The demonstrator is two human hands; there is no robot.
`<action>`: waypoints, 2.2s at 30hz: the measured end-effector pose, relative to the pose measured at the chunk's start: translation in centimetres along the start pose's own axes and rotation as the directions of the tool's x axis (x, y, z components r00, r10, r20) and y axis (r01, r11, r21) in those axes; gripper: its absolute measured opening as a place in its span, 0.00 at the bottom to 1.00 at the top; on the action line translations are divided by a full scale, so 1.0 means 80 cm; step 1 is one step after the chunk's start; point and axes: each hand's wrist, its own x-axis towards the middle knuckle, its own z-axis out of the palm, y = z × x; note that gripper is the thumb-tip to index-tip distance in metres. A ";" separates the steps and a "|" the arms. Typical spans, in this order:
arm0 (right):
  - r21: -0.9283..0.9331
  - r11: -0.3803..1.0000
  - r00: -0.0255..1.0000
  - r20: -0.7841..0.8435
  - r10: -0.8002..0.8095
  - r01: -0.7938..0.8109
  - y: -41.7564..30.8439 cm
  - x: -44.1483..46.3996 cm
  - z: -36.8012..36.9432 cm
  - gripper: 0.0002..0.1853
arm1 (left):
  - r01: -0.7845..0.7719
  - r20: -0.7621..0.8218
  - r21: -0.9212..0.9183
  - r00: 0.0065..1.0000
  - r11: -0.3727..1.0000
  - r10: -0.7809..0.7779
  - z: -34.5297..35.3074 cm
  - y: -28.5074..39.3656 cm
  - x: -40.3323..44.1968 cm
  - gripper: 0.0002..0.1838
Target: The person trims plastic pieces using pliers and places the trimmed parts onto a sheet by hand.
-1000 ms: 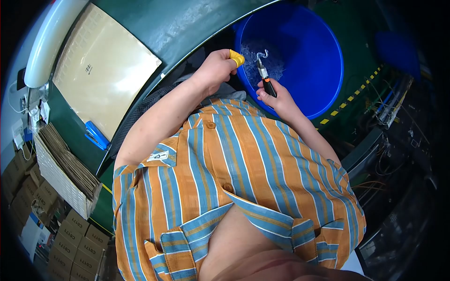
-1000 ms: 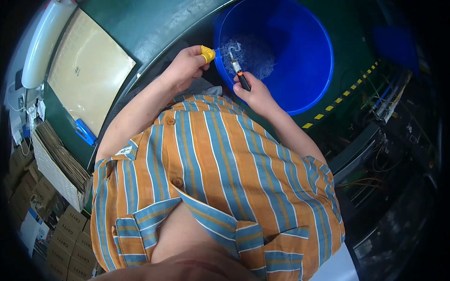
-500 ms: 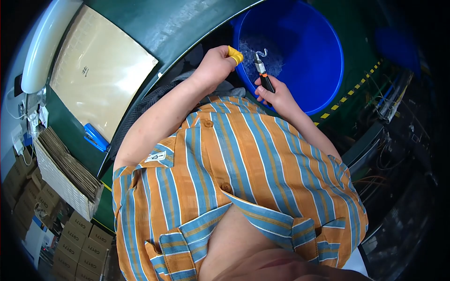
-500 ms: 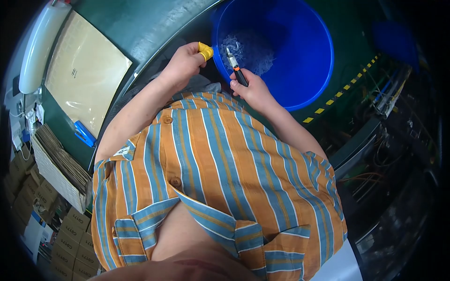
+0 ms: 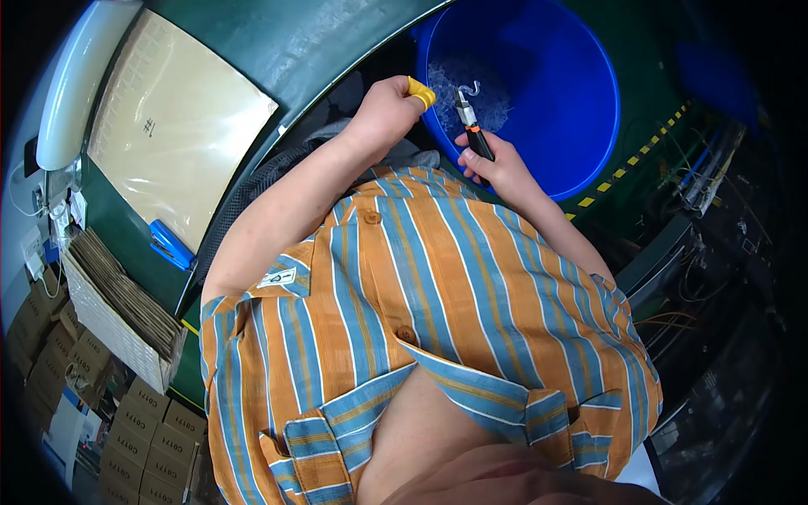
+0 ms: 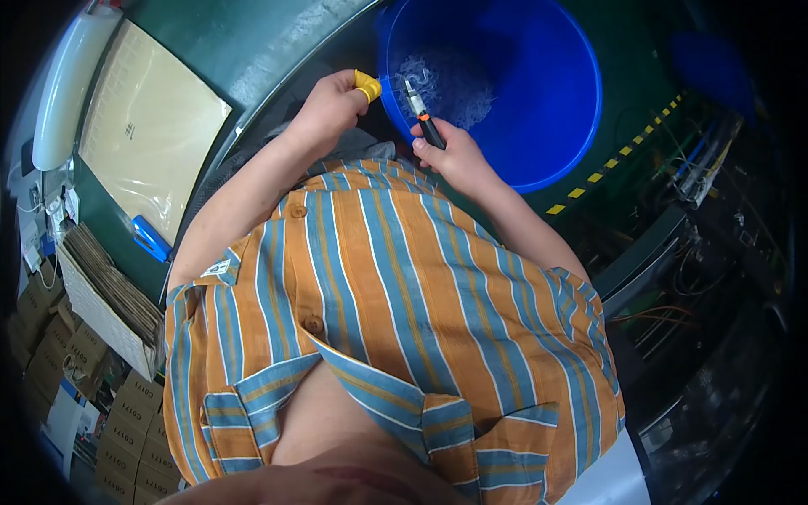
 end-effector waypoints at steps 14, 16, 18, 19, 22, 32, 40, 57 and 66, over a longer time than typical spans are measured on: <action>0.087 0.996 0.999 0.039 0.000 -0.003 0.002 0.000 0.000 0.23 | -0.008 -0.070 0.093 0.997 0.996 0.015 0.003 -0.006 0.005 0.09; 0.069 0.998 0.999 0.036 -0.009 0.006 0.001 0.000 0.000 0.22 | -0.011 -0.077 0.105 0.997 0.994 0.019 0.003 -0.007 0.007 0.09; 0.051 0.999 1.000 0.010 0.007 -0.007 -0.002 0.000 0.001 0.16 | -0.001 -0.096 0.143 0.995 0.990 0.015 0.002 -0.010 0.009 0.11; 0.050 0.999 1.000 0.010 0.008 -0.008 -0.003 0.000 0.001 0.16 | 0.000 -0.096 0.142 0.995 0.990 0.014 0.002 -0.010 0.009 0.11; 0.044 0.999 0.999 -0.002 0.033 -0.032 -0.005 -0.001 0.000 0.14 | -0.011 -0.093 0.143 0.995 0.990 0.024 0.004 -0.010 0.010 0.12; 0.180 0.984 0.998 0.056 0.007 -0.017 0.003 -0.001 0.003 0.17 | -0.010 -0.085 0.118 0.996 0.993 0.020 0.005 -0.004 0.001 0.09; 0.133 0.991 0.999 0.047 -0.012 0.005 0.000 -0.001 0.002 0.18 | -0.023 -0.104 0.147 0.994 0.989 0.038 0.006 -0.004 0.002 0.10; 0.103 0.994 0.999 0.032 -0.044 0.041 0.015 0.002 -0.004 0.17 | -0.054 -0.068 0.197 0.995 0.979 0.068 0.012 -0.005 0.012 0.10; 0.117 0.993 0.997 -0.072 -0.024 0.032 0.021 -0.006 -0.011 0.09 | -0.125 -0.003 0.199 0.992 0.972 0.128 0.028 -0.008 0.027 0.11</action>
